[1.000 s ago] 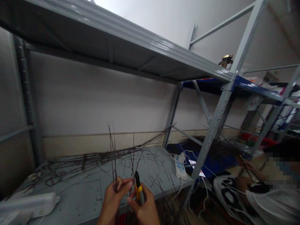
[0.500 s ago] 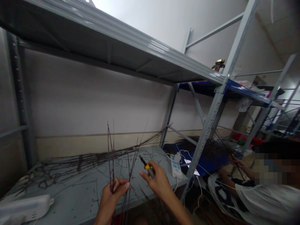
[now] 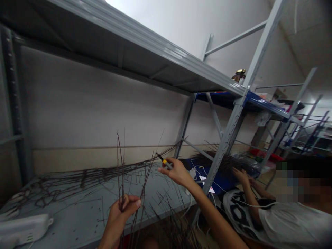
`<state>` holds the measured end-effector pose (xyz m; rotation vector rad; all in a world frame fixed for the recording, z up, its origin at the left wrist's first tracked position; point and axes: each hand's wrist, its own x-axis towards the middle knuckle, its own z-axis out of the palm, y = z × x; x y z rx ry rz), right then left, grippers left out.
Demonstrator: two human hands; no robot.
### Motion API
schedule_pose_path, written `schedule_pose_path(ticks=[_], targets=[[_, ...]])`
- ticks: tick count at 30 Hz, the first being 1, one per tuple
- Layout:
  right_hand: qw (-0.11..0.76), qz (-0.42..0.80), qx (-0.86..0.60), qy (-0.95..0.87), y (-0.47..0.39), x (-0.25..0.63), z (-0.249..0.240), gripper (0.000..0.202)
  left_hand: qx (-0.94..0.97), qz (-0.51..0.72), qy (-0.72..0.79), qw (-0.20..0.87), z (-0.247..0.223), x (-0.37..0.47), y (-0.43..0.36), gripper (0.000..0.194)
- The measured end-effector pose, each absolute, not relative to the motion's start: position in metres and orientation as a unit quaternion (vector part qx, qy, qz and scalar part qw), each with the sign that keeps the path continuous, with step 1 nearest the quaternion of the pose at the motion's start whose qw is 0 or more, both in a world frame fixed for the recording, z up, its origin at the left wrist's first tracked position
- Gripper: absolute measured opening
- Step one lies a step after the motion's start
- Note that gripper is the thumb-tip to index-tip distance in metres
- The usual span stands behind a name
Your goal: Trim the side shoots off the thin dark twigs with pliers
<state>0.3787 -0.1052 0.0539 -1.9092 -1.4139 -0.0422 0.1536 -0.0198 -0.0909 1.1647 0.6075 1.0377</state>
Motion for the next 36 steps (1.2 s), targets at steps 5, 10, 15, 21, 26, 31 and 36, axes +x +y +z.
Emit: schedule_pose_path(ticks=[5,10,15,21,26,31,36], targets=[[0.371,-0.020,-0.733,-0.570,-0.101,0.376,0.060,0.032,0.538,0.440,0.261,0.670,-0.093,0.150,-0.016,0.048],[0.370,0.001,-0.728,-0.577,-0.099,0.373,0.064,0.030,0.512,0.459,0.279,0.670,-0.092,0.150,-0.019,0.056],[0.363,-0.003,-0.722,-0.588,-0.100,0.367,0.065,0.030,0.491,0.462,0.284,0.682,-0.089,0.150,-0.021,0.056],[0.355,-0.002,-0.725,-0.590,-0.098,0.363,0.065,0.031,0.480,0.474,0.276,0.684,-0.082,0.148,-0.025,0.057],[0.350,-0.001,-0.727,-0.591,-0.098,0.360,0.073,0.032,0.493,0.467,0.268,0.683,-0.083,0.145,-0.025,0.053],[0.353,0.002,-0.723,-0.594,-0.100,0.359,0.079,0.031,0.487,0.470,0.259,0.689,-0.085,0.143,-0.024,0.054],[0.348,-0.004,-0.726,-0.593,-0.100,0.361,0.077,0.030,0.482,0.475,0.263,0.688,-0.083,0.143,-0.025,0.055]])
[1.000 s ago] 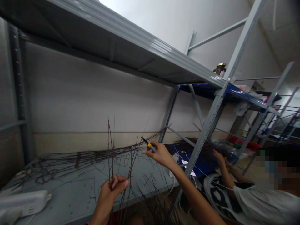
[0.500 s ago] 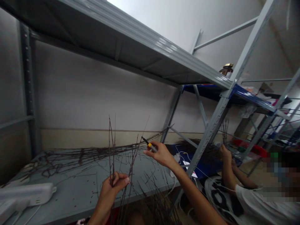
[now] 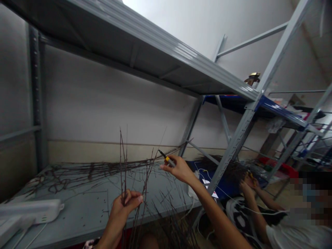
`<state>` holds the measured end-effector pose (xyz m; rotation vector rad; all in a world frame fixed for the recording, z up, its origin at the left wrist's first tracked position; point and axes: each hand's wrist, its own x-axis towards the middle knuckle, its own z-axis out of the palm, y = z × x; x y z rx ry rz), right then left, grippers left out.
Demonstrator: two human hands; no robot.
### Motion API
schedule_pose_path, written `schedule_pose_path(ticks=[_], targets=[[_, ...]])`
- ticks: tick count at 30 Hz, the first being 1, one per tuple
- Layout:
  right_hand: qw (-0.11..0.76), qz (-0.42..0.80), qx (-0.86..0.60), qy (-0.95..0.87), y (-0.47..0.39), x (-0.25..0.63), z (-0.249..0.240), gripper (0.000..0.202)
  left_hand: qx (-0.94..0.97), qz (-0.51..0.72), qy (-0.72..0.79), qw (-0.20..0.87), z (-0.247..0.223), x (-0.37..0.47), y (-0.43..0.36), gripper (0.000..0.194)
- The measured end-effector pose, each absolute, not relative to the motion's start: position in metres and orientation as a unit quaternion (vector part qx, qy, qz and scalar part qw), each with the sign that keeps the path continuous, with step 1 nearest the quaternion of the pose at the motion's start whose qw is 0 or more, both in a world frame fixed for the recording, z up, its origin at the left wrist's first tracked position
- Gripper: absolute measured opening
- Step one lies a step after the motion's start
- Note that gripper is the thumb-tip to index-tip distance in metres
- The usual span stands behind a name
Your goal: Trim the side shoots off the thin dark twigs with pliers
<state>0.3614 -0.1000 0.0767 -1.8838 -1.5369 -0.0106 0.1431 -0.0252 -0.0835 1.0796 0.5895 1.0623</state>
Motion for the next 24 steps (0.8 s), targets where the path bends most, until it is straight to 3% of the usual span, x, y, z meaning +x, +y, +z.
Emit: schedule_pose_path(ticks=[10,18,21,24], targets=[[0.286,-0.103,-0.736,-0.604,-0.089,0.365,0.073,0.032,0.494,0.459,0.241,0.698,-0.073,0.134,-0.028,0.051],[0.276,-0.104,-0.754,-0.587,-0.056,0.370,0.042,0.010,0.509,0.436,0.199,0.715,-0.090,0.128,-0.027,0.029],[0.301,-0.068,-0.760,-0.572,-0.047,0.365,0.020,0.007,0.507,0.426,0.198,0.723,-0.111,0.120,-0.024,0.048],[0.349,-0.028,-0.759,-0.549,-0.056,0.348,-0.013,0.015,0.490,0.424,0.200,0.735,-0.135,0.107,-0.022,0.053]])
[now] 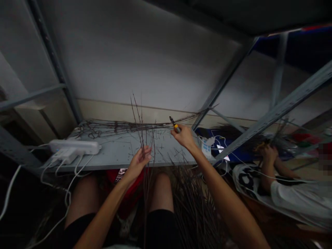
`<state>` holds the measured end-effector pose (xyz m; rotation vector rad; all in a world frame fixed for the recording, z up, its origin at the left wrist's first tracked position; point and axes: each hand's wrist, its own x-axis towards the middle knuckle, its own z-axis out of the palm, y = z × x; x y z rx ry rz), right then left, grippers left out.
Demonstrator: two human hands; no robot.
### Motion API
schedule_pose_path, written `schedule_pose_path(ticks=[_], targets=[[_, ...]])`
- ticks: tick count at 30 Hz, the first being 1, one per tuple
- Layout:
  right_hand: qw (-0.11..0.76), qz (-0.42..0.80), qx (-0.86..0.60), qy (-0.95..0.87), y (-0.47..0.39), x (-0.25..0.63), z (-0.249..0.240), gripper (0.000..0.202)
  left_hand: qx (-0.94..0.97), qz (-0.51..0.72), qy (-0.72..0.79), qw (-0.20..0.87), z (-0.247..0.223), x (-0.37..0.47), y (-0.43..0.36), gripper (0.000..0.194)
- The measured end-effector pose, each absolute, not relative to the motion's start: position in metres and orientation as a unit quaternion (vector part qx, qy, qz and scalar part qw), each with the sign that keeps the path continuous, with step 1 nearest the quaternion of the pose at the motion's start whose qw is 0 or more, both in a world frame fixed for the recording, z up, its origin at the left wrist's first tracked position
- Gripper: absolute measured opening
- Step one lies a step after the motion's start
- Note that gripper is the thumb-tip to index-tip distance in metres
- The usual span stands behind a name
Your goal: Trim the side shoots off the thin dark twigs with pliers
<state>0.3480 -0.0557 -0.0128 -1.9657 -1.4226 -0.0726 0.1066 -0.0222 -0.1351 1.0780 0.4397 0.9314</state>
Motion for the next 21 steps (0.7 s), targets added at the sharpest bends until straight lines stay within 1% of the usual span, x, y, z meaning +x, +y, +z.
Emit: schedule_pose_path(ticks=[3,4,6,7,8,10,12,14,17,19,21], targets=[[0.398,0.039,-0.748,-0.529,-0.085,0.309,-0.060,0.033,0.471,0.421,0.194,0.751,-0.150,0.094,-0.022,0.048],[0.412,0.065,-0.743,-0.523,-0.098,0.293,-0.078,0.036,0.466,0.420,0.192,0.755,-0.152,0.091,-0.022,0.047],[0.436,0.119,-0.728,-0.516,-0.126,0.257,-0.115,0.035,0.454,0.416,0.185,0.766,-0.150,0.088,-0.022,0.045],[0.455,0.156,-0.717,-0.504,-0.139,0.239,-0.132,0.035,0.447,0.411,0.176,0.775,-0.148,0.087,-0.022,0.045],[0.500,0.232,-0.691,-0.468,-0.150,0.223,-0.148,0.035,0.439,0.404,0.162,0.786,-0.146,0.088,-0.022,0.045],[0.548,0.355,-0.647,-0.393,-0.168,0.197,-0.174,0.042,0.428,0.391,0.133,0.804,-0.142,0.090,-0.024,0.045],[0.579,0.410,-0.624,-0.328,-0.178,0.180,-0.192,0.047,0.433,0.391,0.123,0.802,-0.139,0.092,-0.026,0.046],[0.614,0.407,-0.611,-0.289,-0.182,0.173,-0.201,0.046,0.466,0.408,0.141,0.772,-0.139,0.093,-0.031,0.048],[0.663,0.377,-0.589,-0.268,-0.182,0.171,-0.203,0.042,0.525,0.427,0.188,0.712,-0.143,0.091,-0.041,0.058],[0.673,0.358,-0.590,-0.265,-0.183,0.172,-0.202,0.041,0.533,0.429,0.240,0.689,-0.150,0.088,-0.051,0.061],[0.674,0.337,-0.603,-0.261,-0.184,0.171,-0.201,0.040,0.524,0.420,0.298,0.679,-0.159,0.084,-0.061,0.059]])
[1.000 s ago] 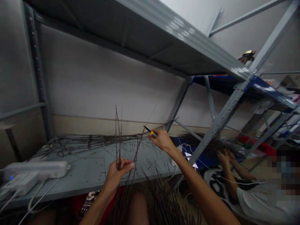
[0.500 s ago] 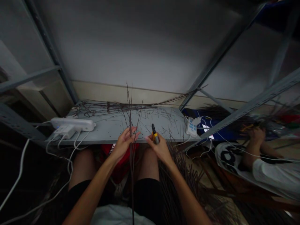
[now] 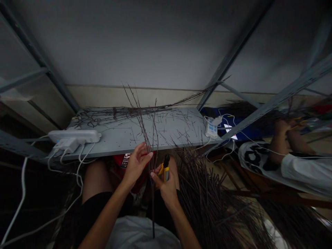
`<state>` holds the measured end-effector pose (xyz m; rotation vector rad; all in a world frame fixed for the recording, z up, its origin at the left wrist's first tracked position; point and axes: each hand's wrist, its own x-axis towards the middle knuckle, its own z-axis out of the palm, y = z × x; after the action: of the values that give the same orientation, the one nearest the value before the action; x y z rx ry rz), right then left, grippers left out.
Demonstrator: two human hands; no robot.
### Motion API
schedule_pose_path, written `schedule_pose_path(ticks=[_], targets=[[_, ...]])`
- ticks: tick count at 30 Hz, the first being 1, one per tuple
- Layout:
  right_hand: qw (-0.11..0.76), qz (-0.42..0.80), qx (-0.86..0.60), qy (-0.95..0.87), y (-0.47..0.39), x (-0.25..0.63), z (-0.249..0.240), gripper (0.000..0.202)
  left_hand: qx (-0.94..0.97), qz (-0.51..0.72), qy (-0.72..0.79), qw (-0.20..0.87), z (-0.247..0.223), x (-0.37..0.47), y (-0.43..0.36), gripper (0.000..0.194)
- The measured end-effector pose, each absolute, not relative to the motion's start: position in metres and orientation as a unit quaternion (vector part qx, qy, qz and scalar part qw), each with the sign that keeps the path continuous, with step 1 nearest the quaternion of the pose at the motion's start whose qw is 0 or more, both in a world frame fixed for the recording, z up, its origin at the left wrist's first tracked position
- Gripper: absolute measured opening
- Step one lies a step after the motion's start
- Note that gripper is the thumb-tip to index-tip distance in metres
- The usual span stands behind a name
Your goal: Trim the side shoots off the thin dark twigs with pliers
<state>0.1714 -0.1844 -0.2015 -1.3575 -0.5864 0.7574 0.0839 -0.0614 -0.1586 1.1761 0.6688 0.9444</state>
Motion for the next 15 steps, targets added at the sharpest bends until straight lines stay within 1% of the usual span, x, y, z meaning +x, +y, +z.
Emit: schedule_pose_path(ticks=[3,6,12,15], targets=[[0.673,0.296,-0.626,-0.258,-0.187,0.170,-0.202,0.038,0.527,0.381,0.339,0.680,-0.171,0.076,-0.074,0.044],[0.677,0.269,-0.638,-0.248,-0.189,0.169,-0.202,0.036,0.535,0.343,0.332,0.697,-0.177,0.068,-0.079,0.026],[0.682,0.232,-0.651,-0.238,-0.190,0.168,-0.196,0.030,0.530,0.312,0.296,0.730,-0.176,0.067,-0.078,0.019],[0.683,0.225,-0.655,-0.230,-0.190,0.166,-0.197,0.031,0.514,0.312,0.289,0.745,-0.175,0.070,-0.082,0.019]])
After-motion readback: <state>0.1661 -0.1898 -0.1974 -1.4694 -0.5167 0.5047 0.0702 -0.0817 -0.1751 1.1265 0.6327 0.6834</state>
